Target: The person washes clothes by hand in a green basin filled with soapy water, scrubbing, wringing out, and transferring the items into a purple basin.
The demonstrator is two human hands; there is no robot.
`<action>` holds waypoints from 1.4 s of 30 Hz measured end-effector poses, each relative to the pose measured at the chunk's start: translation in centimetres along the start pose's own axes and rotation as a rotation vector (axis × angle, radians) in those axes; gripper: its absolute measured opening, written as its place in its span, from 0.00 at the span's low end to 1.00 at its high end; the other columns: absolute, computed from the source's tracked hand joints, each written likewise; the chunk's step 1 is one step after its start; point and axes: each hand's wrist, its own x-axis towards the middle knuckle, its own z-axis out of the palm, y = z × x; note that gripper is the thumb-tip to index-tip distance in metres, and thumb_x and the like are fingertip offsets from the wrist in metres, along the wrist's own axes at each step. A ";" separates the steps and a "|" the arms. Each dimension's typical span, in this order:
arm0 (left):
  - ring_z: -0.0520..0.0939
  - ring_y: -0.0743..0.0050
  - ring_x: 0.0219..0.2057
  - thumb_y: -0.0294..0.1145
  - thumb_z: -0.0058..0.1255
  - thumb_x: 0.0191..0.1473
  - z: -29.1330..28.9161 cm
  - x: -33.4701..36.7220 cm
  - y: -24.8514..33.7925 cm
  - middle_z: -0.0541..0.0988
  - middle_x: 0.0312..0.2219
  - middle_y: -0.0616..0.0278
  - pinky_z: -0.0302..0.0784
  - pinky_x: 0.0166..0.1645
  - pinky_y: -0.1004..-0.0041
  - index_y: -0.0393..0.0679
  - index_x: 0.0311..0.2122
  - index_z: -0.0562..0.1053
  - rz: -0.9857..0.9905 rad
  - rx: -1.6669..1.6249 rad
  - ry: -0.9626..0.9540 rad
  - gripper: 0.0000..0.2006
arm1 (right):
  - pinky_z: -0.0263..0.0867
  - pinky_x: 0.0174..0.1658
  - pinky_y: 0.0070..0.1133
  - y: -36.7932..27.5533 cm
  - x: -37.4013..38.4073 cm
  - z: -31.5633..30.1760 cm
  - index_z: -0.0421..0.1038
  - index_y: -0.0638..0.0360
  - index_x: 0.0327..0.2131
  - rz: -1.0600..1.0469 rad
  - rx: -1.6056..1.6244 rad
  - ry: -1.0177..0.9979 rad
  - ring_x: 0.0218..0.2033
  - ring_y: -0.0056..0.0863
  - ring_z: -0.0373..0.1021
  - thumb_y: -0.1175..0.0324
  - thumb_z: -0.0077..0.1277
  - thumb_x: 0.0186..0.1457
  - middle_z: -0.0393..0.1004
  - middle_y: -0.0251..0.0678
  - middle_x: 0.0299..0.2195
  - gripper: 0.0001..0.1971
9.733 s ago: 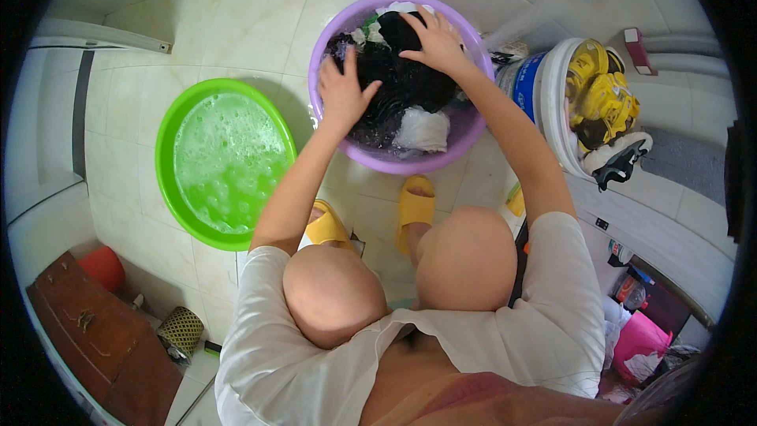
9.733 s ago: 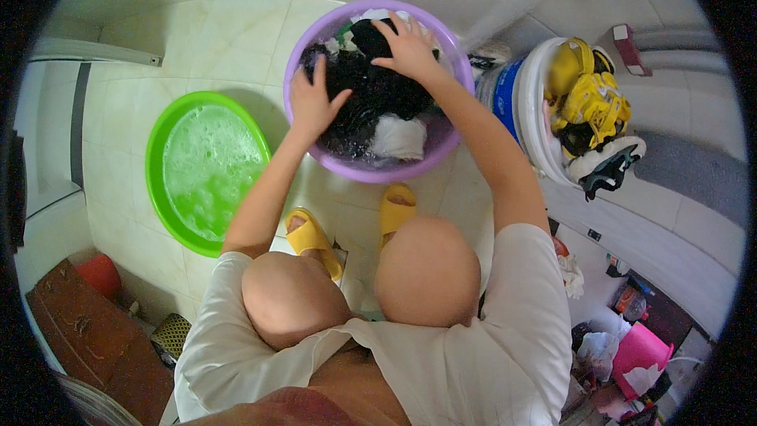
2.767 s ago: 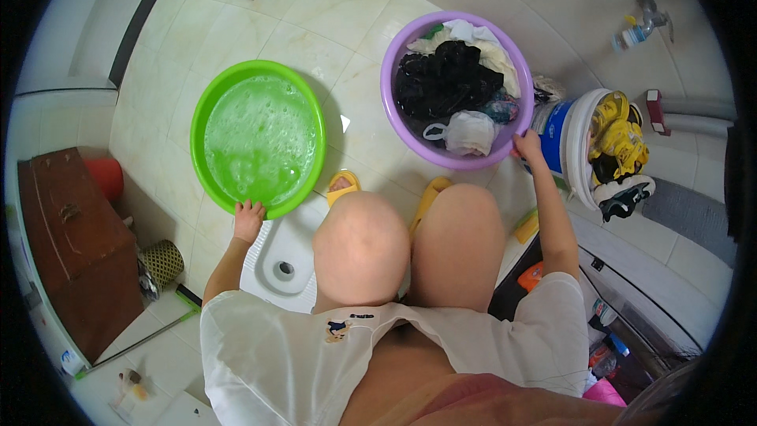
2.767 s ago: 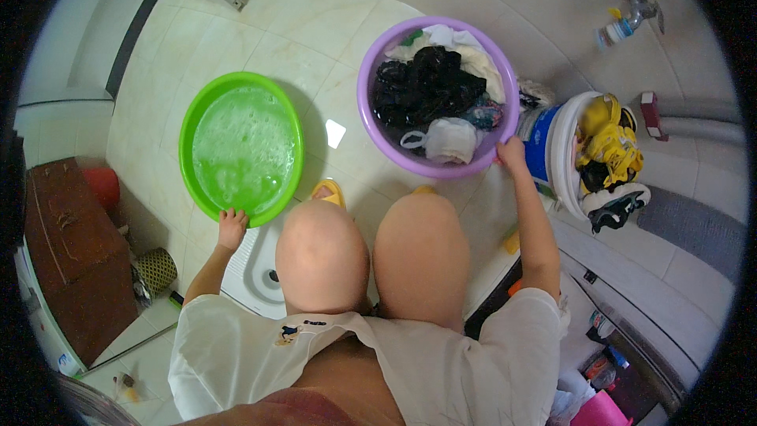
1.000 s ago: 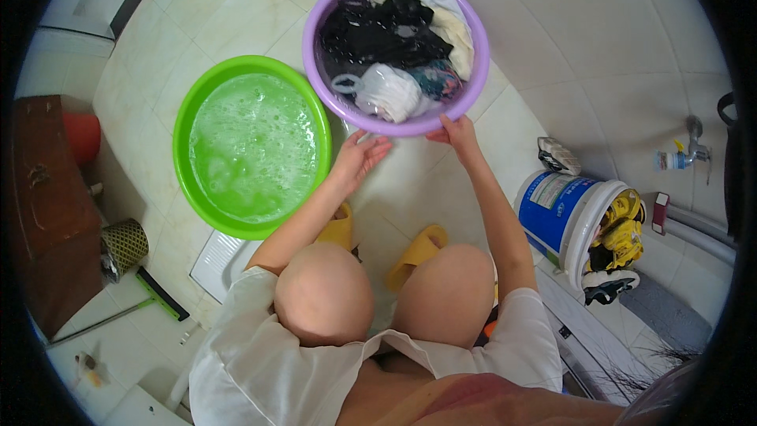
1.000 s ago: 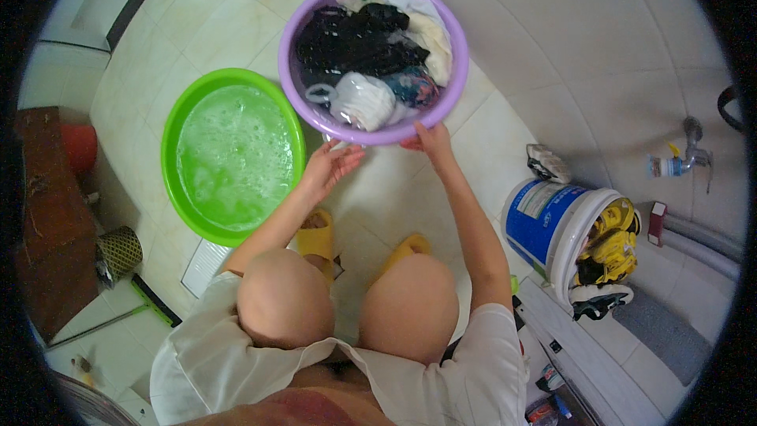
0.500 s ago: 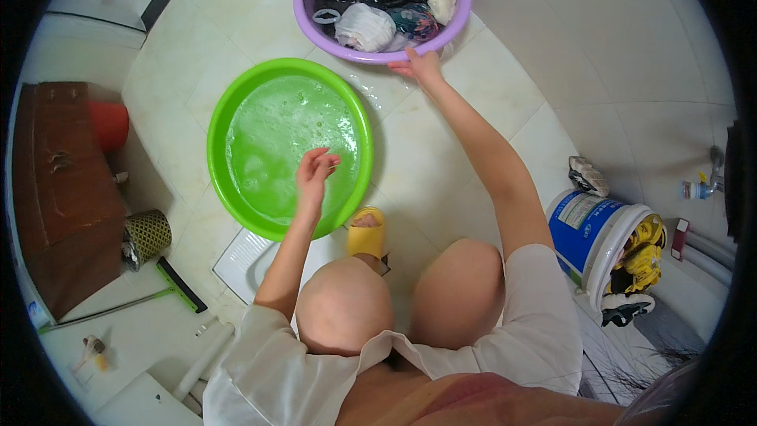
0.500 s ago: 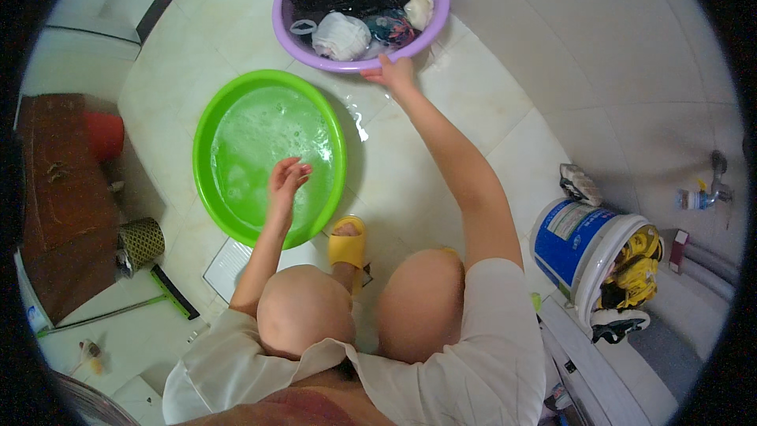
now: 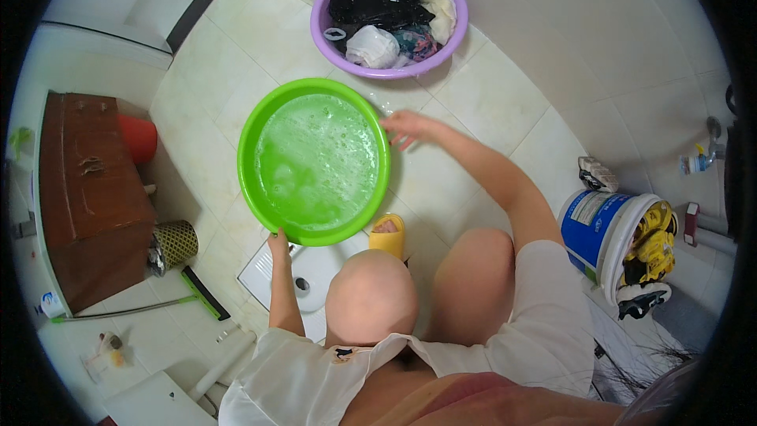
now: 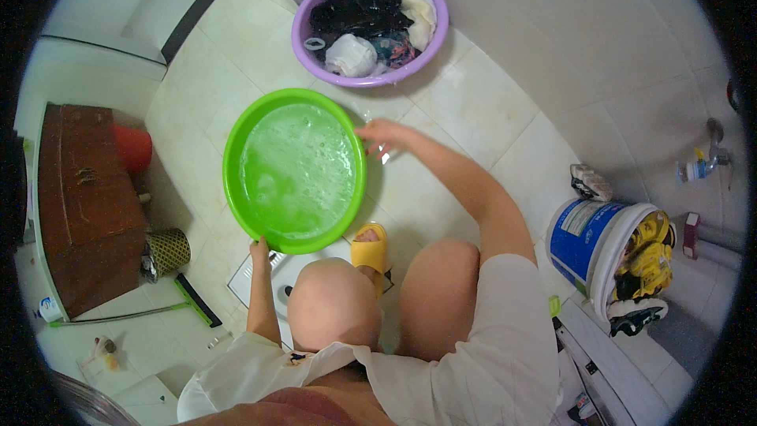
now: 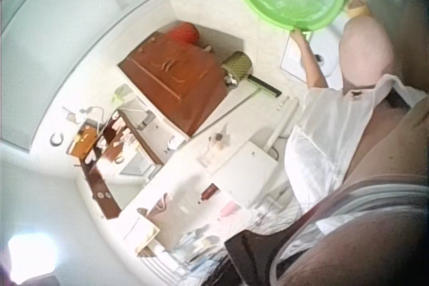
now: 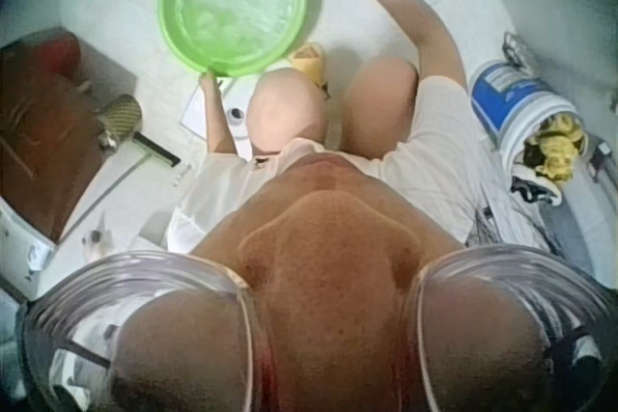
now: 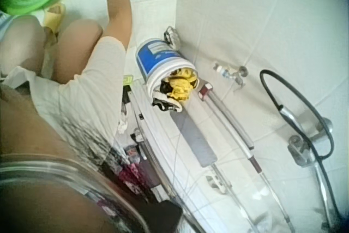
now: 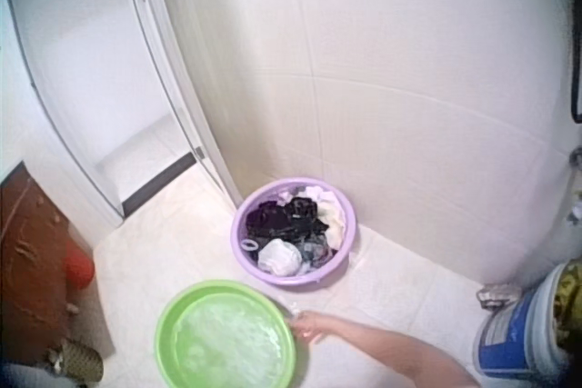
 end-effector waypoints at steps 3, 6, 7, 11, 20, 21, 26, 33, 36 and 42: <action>0.75 0.58 0.30 0.32 0.39 0.51 1.0 -0.1 0.2 0.71 0.33 0.48 0.74 0.27 0.59 0.34 0.41 0.62 0.071 -0.234 -0.059 0.15 | 0.71 0.24 0.28 2.7 0.4 3.5 0.56 0.68 0.40 -0.134 -0.031 0.118 0.28 0.34 0.70 0.65 0.48 0.48 0.67 0.46 0.37 0.20; 0.76 0.58 0.28 0.31 0.38 0.51 1.7 -0.8 1.7 0.71 0.32 0.49 0.76 0.26 0.64 0.34 0.42 0.62 0.078 -0.163 -0.117 0.14 | 0.71 0.21 0.25 2.9 0.9 2.9 0.57 0.68 0.38 -0.157 -0.038 0.178 0.26 0.31 0.70 0.69 0.49 0.46 0.68 0.45 0.32 0.17; 0.76 0.58 0.27 0.31 0.38 0.51 1.3 -0.5 1.5 0.72 0.32 0.49 0.76 0.25 0.64 0.34 0.42 0.61 0.065 -0.164 -0.120 0.15 | 0.71 0.21 0.24 2.9 0.8 3.4 0.57 0.69 0.37 -0.153 -0.121 0.187 0.25 0.30 0.70 0.68 0.48 0.47 0.69 0.44 0.32 0.17; 0.74 0.54 0.34 0.31 0.36 0.52 0.9 0.0 1.7 0.69 0.37 0.48 0.76 0.30 0.59 0.35 0.46 0.59 -0.003 -0.164 -0.259 0.16 | 0.71 0.22 0.24 3.0 -1.0 4.2 0.58 0.69 0.36 -0.105 -0.116 0.232 0.25 0.30 0.71 0.69 0.47 0.47 0.69 0.43 0.30 0.16; 0.74 0.49 0.34 0.35 0.37 0.52 1.1 3.2 2.5 0.69 0.38 0.45 0.74 0.32 0.51 0.38 0.47 0.59 -0.113 -0.027 -0.485 0.18 | 0.72 0.27 0.26 9.0 -4.2 4.2 0.60 0.68 0.39 -0.064 0.050 0.165 0.27 0.31 0.71 0.70 0.46 0.48 0.70 0.42 0.30 0.15; 0.74 0.49 0.34 0.35 0.37 0.52 1.2 3.1 2.5 0.69 0.38 0.45 0.74 0.32 0.51 0.38 0.47 0.59 -0.111 -0.015 -0.490 0.18 | 0.72 0.28 0.27 9.1 -4.5 4.2 0.60 0.67 0.40 -0.083 0.056 0.155 0.27 0.31 0.71 0.70 0.46 0.48 0.70 0.41 0.30 0.15; 0.75 0.53 0.31 0.37 0.46 0.48 2.8 1.6 2.7 0.69 0.36 0.47 0.76 0.29 0.56 0.35 0.45 0.61 -0.083 0.094 -0.595 0.21 | 0.72 0.30 0.27 10.2 -8.7 2.2 0.61 0.68 0.41 -0.073 0.181 0.112 0.28 0.31 0.71 0.71 0.45 0.49 0.70 0.42 0.30 0.15; 0.75 0.55 0.31 0.38 0.47 0.47 7.5 -4.4 4.7 0.70 0.37 0.48 0.76 0.29 0.59 0.36 0.44 0.61 0.012 0.213 -0.679 0.21 | 0.70 0.31 0.26 14.5 -14.3 -0.2 0.61 0.64 0.41 -0.015 0.241 0.152 0.29 0.30 0.71 0.69 0.45 0.49 0.71 0.43 0.32 0.15; 0.74 0.55 0.34 0.38 0.48 0.47 8.4 -5.3 5.4 0.70 0.37 0.50 0.75 0.32 0.57 0.39 0.45 0.61 0.021 0.165 -0.694 0.22 | 0.70 0.33 0.26 15.5 -16.3 0.6 0.60 0.64 0.42 -0.011 0.321 0.116 0.31 0.30 0.70 0.70 0.46 0.48 0.70 0.41 0.33 0.16; 0.72 0.52 0.38 0.37 0.48 0.46 9.4 1.4 7.3 0.67 0.40 0.48 0.73 0.35 0.53 0.39 0.46 0.60 -0.036 0.342 -0.703 0.23 | 0.64 0.27 0.24 19.1 -20.2 1.3 0.60 0.63 0.42 -0.160 0.013 0.259 0.29 0.32 0.68 0.66 0.52 0.42 0.69 0.45 0.35 0.23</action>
